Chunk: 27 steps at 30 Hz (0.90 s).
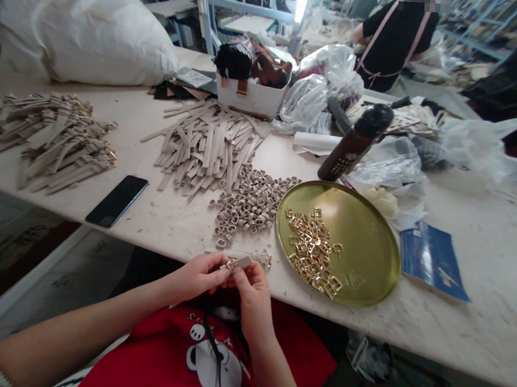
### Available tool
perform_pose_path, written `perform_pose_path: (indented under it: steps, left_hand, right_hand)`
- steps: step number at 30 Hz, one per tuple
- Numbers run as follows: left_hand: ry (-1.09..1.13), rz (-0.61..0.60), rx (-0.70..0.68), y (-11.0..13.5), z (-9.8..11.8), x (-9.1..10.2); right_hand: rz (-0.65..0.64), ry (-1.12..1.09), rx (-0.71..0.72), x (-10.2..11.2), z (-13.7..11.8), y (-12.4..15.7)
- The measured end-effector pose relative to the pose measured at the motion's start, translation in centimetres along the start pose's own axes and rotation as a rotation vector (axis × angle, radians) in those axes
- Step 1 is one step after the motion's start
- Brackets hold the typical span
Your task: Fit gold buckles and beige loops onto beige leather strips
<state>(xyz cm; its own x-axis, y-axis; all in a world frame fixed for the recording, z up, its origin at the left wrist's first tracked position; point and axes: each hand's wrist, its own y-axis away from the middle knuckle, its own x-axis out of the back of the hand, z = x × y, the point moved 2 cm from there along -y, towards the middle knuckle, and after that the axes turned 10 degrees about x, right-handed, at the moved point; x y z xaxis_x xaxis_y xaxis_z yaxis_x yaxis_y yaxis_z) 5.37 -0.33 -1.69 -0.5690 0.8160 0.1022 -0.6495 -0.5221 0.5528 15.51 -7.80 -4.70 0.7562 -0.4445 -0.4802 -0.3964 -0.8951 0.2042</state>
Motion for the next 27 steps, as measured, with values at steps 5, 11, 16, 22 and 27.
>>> perform_pose_path:
  steps: [5,11,16,22,27]
  left_hand:
    - [-0.077,0.017,0.038,0.4,-0.6,0.0]
    - [0.014,0.012,-0.031,0.9,-0.6,-0.1]
    - [0.084,0.018,-0.010,1.3,-1.0,-0.2]
    - [0.113,0.005,0.025,1.4,-1.8,-0.4]
    - [0.125,-0.001,0.030,1.8,-2.0,-0.5]
  right_hand:
    - [0.108,-0.082,-0.011,0.4,-0.1,-0.1]
    - [0.040,0.055,0.044,0.2,-0.1,0.6]
    - [-0.012,0.169,0.071,-0.6,-0.5,1.5]
    - [-0.032,0.111,0.041,-0.6,-0.3,1.9]
    - [-0.039,0.090,0.026,-0.5,-0.3,2.2]
